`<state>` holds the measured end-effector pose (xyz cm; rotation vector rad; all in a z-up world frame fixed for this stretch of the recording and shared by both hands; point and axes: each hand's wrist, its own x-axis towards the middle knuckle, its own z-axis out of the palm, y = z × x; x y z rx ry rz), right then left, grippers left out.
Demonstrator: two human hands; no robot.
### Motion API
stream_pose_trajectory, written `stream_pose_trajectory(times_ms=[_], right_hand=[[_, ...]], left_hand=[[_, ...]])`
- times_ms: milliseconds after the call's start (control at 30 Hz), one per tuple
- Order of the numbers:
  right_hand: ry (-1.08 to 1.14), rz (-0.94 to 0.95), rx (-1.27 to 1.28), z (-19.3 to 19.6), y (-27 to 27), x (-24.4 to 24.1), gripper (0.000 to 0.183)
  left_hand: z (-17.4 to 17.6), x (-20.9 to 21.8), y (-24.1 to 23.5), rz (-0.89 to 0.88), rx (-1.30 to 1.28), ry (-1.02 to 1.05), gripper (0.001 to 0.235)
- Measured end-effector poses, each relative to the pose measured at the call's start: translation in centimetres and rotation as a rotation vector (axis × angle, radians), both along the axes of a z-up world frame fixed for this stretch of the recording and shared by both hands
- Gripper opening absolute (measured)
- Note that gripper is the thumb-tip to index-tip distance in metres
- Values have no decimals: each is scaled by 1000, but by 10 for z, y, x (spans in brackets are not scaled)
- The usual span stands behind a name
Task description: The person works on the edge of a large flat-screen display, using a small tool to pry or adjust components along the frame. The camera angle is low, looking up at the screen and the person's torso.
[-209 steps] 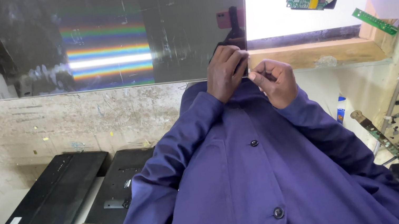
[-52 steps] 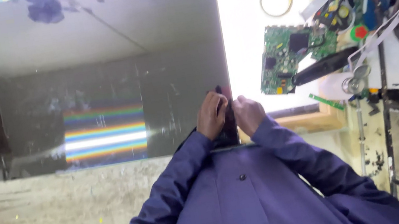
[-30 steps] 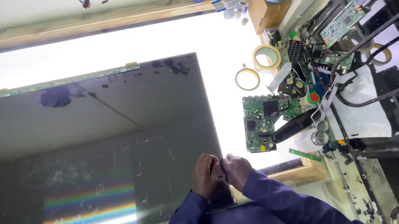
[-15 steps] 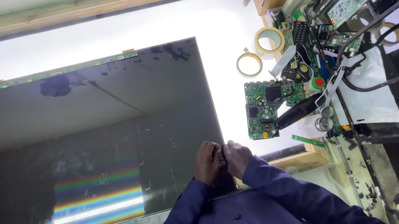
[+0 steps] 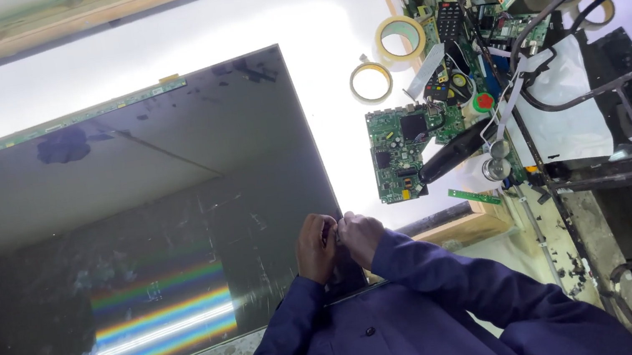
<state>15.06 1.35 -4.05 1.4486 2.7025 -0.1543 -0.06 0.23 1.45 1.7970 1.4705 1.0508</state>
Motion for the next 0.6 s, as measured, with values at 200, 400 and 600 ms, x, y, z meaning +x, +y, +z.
stream_pose_trajectory(times_ms=[200,400,600], right_hand=[[-16,-2,42,-31,7,-3,31],[174,-35,-37,-10,18,8,17],[532,-180,-34,10,24,18,12]], left_hand=[[-6,0,1,11,-10,11,8],[-14,0,3,-32,-18,31,5],[-10,4,-3,-88,-7,121,10]])
